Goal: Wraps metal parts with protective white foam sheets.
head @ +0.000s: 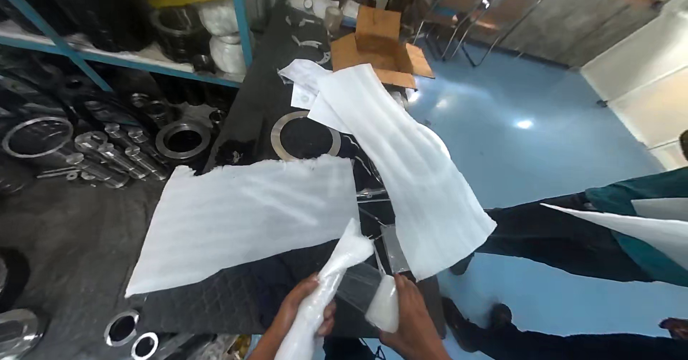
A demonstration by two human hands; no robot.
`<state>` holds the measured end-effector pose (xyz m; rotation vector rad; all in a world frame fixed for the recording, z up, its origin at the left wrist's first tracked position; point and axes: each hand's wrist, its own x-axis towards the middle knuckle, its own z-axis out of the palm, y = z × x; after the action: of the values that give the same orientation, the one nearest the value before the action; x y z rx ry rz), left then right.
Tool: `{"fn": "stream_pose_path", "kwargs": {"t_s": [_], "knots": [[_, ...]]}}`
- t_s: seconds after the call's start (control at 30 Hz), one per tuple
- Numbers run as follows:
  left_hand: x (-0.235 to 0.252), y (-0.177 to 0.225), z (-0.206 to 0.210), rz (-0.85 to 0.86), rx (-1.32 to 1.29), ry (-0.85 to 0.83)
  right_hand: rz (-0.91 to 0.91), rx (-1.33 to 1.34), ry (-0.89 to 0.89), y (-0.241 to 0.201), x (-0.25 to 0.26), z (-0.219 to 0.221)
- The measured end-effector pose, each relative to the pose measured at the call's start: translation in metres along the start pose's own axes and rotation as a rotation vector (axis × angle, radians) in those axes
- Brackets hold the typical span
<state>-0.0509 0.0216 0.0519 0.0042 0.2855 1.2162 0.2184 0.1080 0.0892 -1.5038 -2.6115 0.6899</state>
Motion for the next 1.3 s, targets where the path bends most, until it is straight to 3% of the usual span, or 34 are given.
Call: {"fn": "stream_pose_path", "kwargs": {"t_s": [0.13, 0.27, 0.3, 0.4, 0.47, 0.53, 0.67, 0.8, 0.87, 0.93, 1.03, 1.1, 1.17, 1.3], "knots": [[-0.009, -0.005, 0.012, -0.104, -0.107, -0.091, -0.073, 0.022, 0.133, 0.000, 0.025, 0.063], [-0.012, -0.028, 0.018, -0.240, -0.235, -0.152, -0.071, 0.313, 0.136, -0.050, 0.053, 0.095], [-0.014, -0.035, 0.015, -0.257, -0.291, -0.165, -0.034, 0.421, 0.127, -0.059, 0.063, 0.106], [-0.017, -0.046, 0.000, -0.296, -0.434, -0.213, -0.074, 0.378, 0.310, -0.068, 0.096, 0.152], [-0.015, -0.050, -0.014, -0.317, -0.411, -0.239, -0.035, 0.421, 0.289, -0.075, 0.101, 0.160], [-0.012, -0.048, -0.021, -0.355, -0.225, -0.189, 0.050, 0.435, 0.168, -0.075, 0.102, 0.153], [-0.009, -0.049, -0.027, -0.477, -0.021, -0.069, 0.033, 0.462, 0.187, -0.037, 0.079, 0.164], [-0.004, -0.051, -0.029, -0.527, 0.200, 0.051, 0.029, 0.433, -0.155, 0.014, 0.061, 0.130], [-0.001, -0.051, -0.034, -0.535, 0.282, 0.045, -0.039, 0.484, -0.300, 0.045, 0.051, 0.102], [0.001, -0.048, -0.038, -0.550, 0.349, 0.028, 0.021, 0.500, -0.385, 0.060, 0.045, 0.071], [0.006, -0.044, -0.040, -0.571, 0.476, 0.031, 0.202, 0.195, -0.445, 0.029, 0.073, 0.012], [0.007, -0.045, -0.042, -0.588, 0.651, 0.101, 0.291, 0.054, -0.377, -0.012, 0.101, -0.004], [0.007, -0.047, -0.040, -0.611, 0.806, 0.158, 0.223, -0.024, -0.398, -0.061, 0.122, 0.004], [0.009, -0.052, -0.029, -0.599, 0.980, 0.244, 0.114, -0.287, -0.688, -0.140, 0.136, 0.061]]}}
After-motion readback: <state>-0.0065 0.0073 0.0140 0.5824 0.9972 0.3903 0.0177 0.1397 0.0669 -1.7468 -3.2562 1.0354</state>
